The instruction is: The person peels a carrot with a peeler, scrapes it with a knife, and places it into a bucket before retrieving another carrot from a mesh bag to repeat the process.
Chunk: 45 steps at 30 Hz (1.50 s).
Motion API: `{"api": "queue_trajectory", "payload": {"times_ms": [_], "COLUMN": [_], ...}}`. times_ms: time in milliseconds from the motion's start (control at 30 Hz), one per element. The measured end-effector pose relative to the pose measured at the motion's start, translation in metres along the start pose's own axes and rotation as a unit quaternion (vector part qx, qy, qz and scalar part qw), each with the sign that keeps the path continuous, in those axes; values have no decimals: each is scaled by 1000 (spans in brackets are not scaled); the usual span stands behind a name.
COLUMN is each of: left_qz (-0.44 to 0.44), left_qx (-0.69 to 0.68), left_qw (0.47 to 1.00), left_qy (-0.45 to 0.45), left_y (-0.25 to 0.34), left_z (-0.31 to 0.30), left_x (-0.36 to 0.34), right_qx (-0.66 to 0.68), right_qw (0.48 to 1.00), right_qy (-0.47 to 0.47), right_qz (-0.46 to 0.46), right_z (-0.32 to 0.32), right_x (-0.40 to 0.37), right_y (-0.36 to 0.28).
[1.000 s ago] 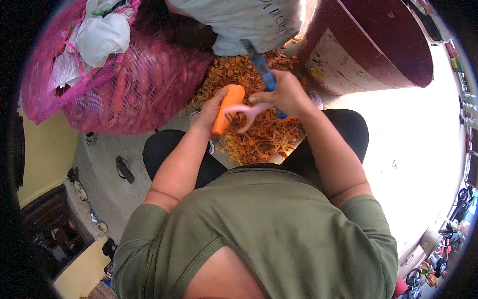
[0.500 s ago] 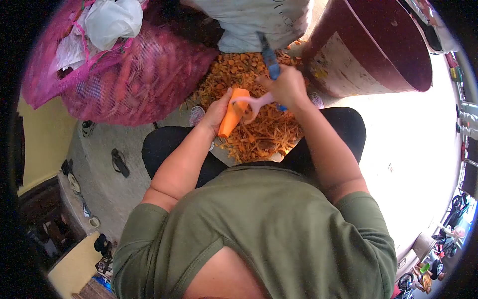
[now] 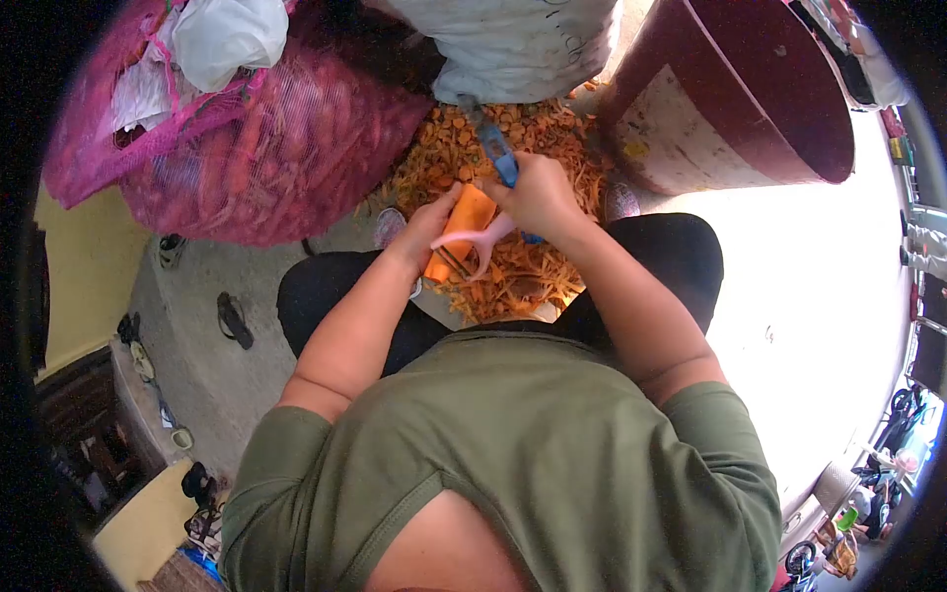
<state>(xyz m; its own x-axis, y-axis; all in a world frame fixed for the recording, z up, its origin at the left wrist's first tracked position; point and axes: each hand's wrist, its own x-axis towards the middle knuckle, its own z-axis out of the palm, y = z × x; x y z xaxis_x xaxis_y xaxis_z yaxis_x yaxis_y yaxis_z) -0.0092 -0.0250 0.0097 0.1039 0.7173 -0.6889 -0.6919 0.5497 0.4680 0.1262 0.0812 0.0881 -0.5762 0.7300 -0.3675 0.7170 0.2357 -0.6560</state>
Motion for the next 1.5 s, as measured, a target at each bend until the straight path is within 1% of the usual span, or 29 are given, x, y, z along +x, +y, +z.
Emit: {"api": "queue_trajectory", "payload": {"times_ms": [100,133,167,200,267,333,367,400,467,533,567,600,667,733,767,800,867,933,1000,1067,1100,1133,1200,1300,1333,1367,1400,1467,1500], "left_qz": [16,23,30,37,45,33,18,3,-6,-19,-24,-30,-23,-12,-5,1,2,-5,-22,-12,-9,5,29,29,31,59,58,55,36], "left_qx": [50,59,67,74,78,64,49,35,57,63,57,51,18,-10,-19,-27,5,23,24,-77,-129,-117,-90,9,40,33,32,34,12], "left_qw": [998,998,997,996,996,997,999,999,998,998,998,998,999,1000,1000,999,1000,1000,999,993,984,991,995,999,999,997,997,998,999], "left_qy": [-36,-29,-22,-15,-12,-1,10,22,11,-6,-17,-28,-31,-16,1,18,5,-8,-15,-87,-121,-69,36,20,9,26,26,27,15], "left_y": [-3,-2,-1,-2,-5,-3,0,3,1,-1,1,2,-1,-4,-5,-5,-2,2,5,1,-2,-5,-11,-4,-1,-6,-5,-3,0], "left_z": [0,1,3,3,2,3,6,7,1,-1,-2,-2,-8,-8,-5,-4,-6,-6,-6,-15,-19,-17,-8,-8,-9,-12,-10,-4,-3], "left_x": [-4,-5,-7,-9,-7,-7,-10,-11,-6,-5,-7,-8,-3,0,3,4,-2,-6,-11,0,3,4,7,-2,-2,4,2,-6,-7], "right_qx": [19,39,-12,-1,67,84,42,-40,24,18,-36,19,117,119,70,12,82,-13,34,99,119,119,34,49,20,3,-15,63,101], "right_qw": [993,987,979,975,975,986,995,998,995,981,967,972,971,986,995,997,986,970,968,982,987,990,998,998,995,987,974,975,973], "right_qy": [83,111,169,204,193,126,93,34,85,167,242,215,184,113,76,70,123,233,231,154,109,69,-34,42,97,158,216,202,197], "right_qz": [80,113,117,89,85,69,17,24,40,95,66,88,95,21,8,-12,78,75,91,43,-3,-31,-43,-9,28,44,61,66,67], "right_z": [-5,-16,-25,-37,-39,-17,-7,-4,1,-21,-28,-38,-30,-4,1,5,-2,-26,-36,-20,-6,7,19,20,15,3,-8,-18,-23], "right_x": [20,33,44,42,31,20,13,10,26,40,46,45,36,23,13,15,35,45,46,33,25,16,6,19,30,42,45,43,41], "right_y": [21,35,53,52,43,24,18,8,32,47,60,58,47,30,17,19,38,54,58,39,30,21,8,20,31,44,48,51,49]}}
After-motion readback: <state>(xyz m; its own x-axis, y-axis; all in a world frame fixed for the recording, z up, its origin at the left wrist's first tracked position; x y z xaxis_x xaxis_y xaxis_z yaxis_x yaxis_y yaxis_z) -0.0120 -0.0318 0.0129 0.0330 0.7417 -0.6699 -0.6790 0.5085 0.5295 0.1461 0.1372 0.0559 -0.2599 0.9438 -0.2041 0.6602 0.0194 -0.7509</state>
